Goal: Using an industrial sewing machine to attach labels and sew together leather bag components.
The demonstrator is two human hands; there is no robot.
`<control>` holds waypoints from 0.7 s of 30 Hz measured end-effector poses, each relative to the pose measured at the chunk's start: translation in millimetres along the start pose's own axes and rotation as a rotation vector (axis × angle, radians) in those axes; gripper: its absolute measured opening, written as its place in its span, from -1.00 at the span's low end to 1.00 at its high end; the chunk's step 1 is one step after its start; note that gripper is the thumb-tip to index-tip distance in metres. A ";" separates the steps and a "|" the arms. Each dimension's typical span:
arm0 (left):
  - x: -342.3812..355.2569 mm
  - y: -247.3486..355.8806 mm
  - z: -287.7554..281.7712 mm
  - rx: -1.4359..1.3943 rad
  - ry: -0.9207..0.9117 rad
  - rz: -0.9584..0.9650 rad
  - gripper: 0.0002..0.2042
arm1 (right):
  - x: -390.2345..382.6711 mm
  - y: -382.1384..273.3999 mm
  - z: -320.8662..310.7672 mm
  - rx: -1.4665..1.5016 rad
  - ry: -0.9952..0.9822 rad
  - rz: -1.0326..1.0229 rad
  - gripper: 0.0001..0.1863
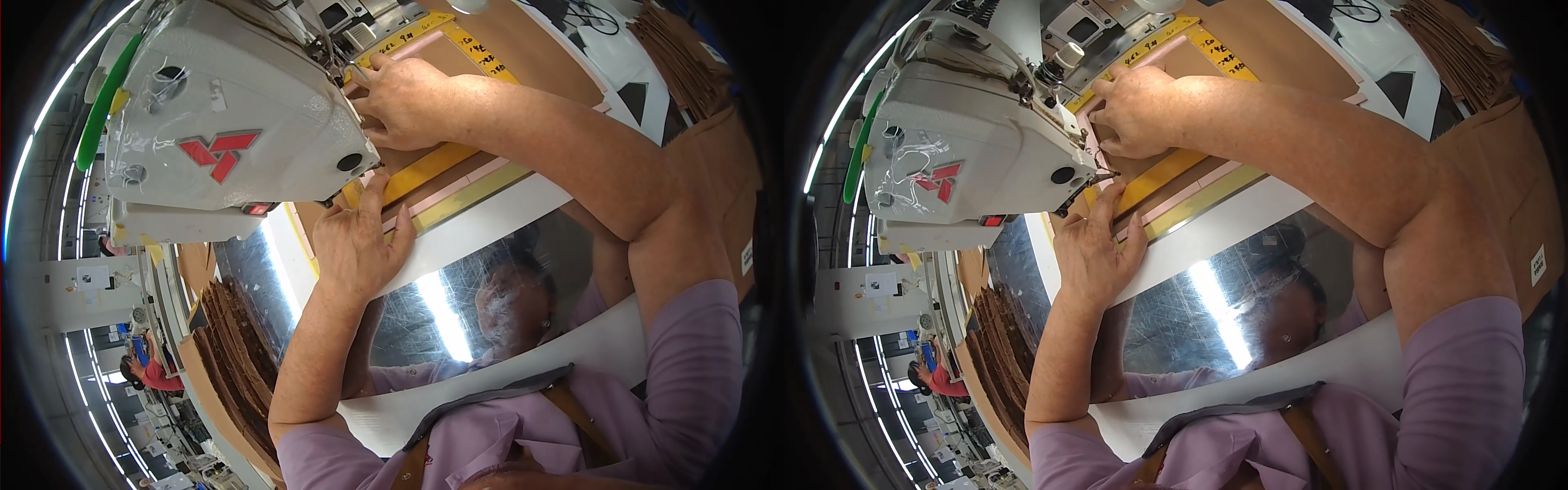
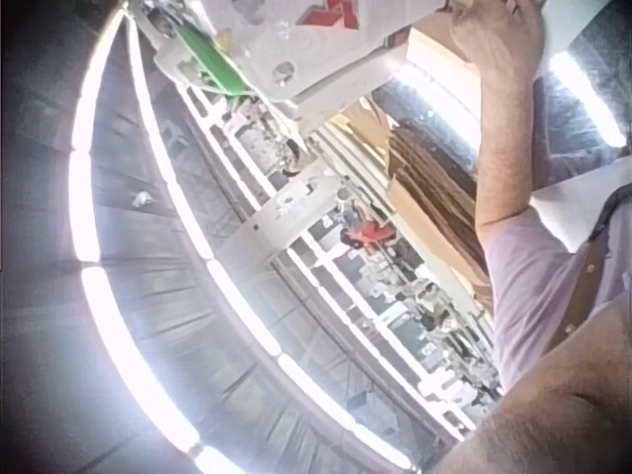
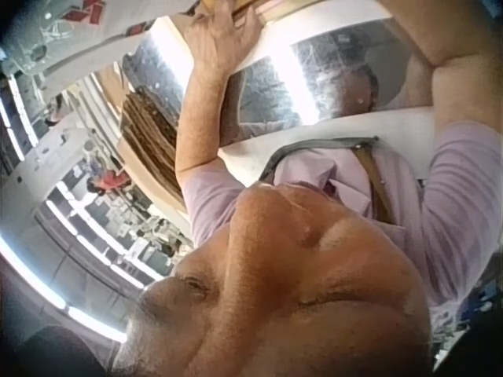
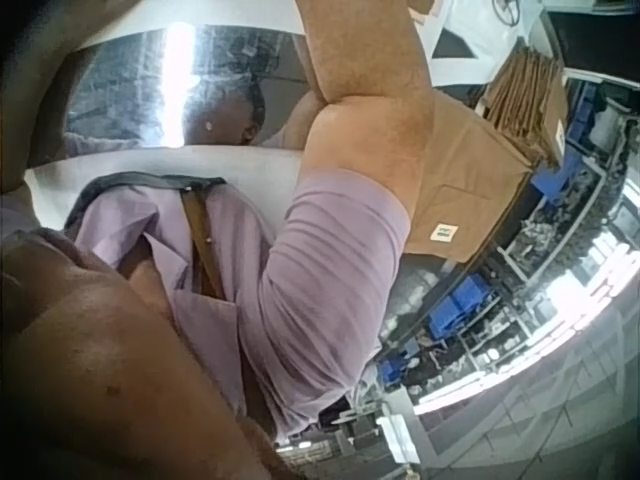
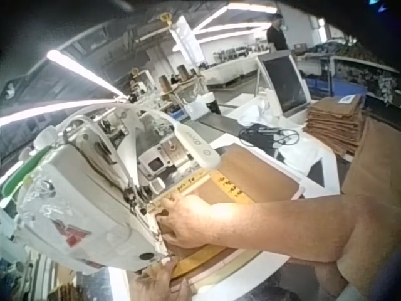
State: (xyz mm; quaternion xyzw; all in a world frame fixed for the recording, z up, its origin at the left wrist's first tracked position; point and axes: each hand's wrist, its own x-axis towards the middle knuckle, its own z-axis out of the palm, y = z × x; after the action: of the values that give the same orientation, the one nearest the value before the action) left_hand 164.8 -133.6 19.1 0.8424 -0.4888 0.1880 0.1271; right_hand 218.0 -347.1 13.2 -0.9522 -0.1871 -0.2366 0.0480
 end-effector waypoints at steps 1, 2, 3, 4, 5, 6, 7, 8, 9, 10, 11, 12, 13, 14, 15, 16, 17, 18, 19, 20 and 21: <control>3.8 4.3 -2.5 0.032 -0.036 -0.017 -0.52 | 0.8 0.5 -1.6 0.002 0.000 -0.004 -0.57; 5.5 8.5 -3.5 0.063 -0.072 -0.034 -0.52 | 1.7 1.4 -3.5 0.010 -0.035 -0.002 -0.59; 4.0 12.7 -2.9 0.065 -0.072 -0.039 -0.52 | 2.8 1.8 -5.2 0.018 -0.069 -0.001 -0.60; 2.3 17.4 -2.2 0.107 -0.105 -0.087 -0.52 | 5.4 0.4 -9.9 0.019 -0.067 -0.004 -0.60; 0.5 21.6 -1.8 0.148 -0.137 -0.136 -0.51 | 8.4 -1.5 -14.3 0.012 -0.147 0.017 -0.62; -1.4 25.0 -2.0 0.150 -0.137 -0.138 -0.51 | 10.7 -3.0 -18.8 0.006 -0.226 0.038 -0.63; -3.4 28.7 -2.6 0.137 -0.136 -0.157 -0.55 | 11.4 -1.8 -20.4 0.005 -0.226 0.038 -0.63; -4.0 31.4 -2.4 0.123 -0.136 -0.176 -0.58 | 12.3 0.5 -21.8 0.013 -0.239 0.044 -0.63; -3.0 33.4 -1.5 0.122 -0.135 -0.175 -0.58 | 12.8 2.6 -22.9 0.020 -0.253 0.050 -0.63; -2.0 34.9 -0.8 0.073 -0.092 -0.076 -0.59 | 11.4 6.2 -21.2 0.021 -0.253 0.049 -0.63; -1.5 36.1 -0.1 0.024 -0.049 0.023 -0.60 | 8.3 10.6 -19.9 0.029 -0.215 0.038 -0.61; -2.2 37.6 0.4 0.023 -0.050 0.021 -0.60 | 6.5 12.9 -17.5 0.036 -0.177 0.028 -0.59; -2.6 40.2 0.7 0.003 -0.038 0.059 -0.61 | 6.7 12.8 -18.0 0.032 -0.176 0.029 -0.59; -2.5 41.6 0.9 -0.017 -0.026 0.097 -0.63 | 7.7 12.1 -18.1 0.012 -0.192 0.021 -0.56; -1.5 40.9 1.3 -0.017 -0.023 0.100 -0.63 | 7.9 11.7 -18.6 -0.007 -0.209 0.012 -0.54; 0.0 38.5 2.5 -0.026 -0.018 0.083 -0.59 | 7.4 12.4 -17.7 -0.009 -0.210 0.015 -0.54; 2.2 37.5 2.5 -0.035 -0.014 0.065 -0.56 | 6.9 13.0 -16.9 -0.022 -0.205 0.008 -0.52; 4.6 38.6 0.8 -0.036 -0.012 0.067 -0.56 | 6.5 14.0 -16.5 -0.034 -0.199 0.002 -0.51; 8.1 41.5 -3.8 0.042 -0.087 0.017 -0.50 | 6.7 13.3 -17.4 -0.033 -0.201 0.003 -0.51; 11.4 44.2 -7.6 0.120 -0.162 -0.033 -0.42 | 7.5 12.9 -18.3 -0.029 -0.230 0.016 -0.51; 15.2 46.3 -9.1 0.118 -0.164 -0.032 -0.42 | 8.0 12.6 -19.3 -0.026 -0.259 0.028 -0.50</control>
State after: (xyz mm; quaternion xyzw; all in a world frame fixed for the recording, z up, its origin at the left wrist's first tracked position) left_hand 129.5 -164.4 35.4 0.8687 -0.4720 0.1447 0.0397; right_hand 221.0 -359.6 34.0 -0.9778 -0.1755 -0.1134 0.0144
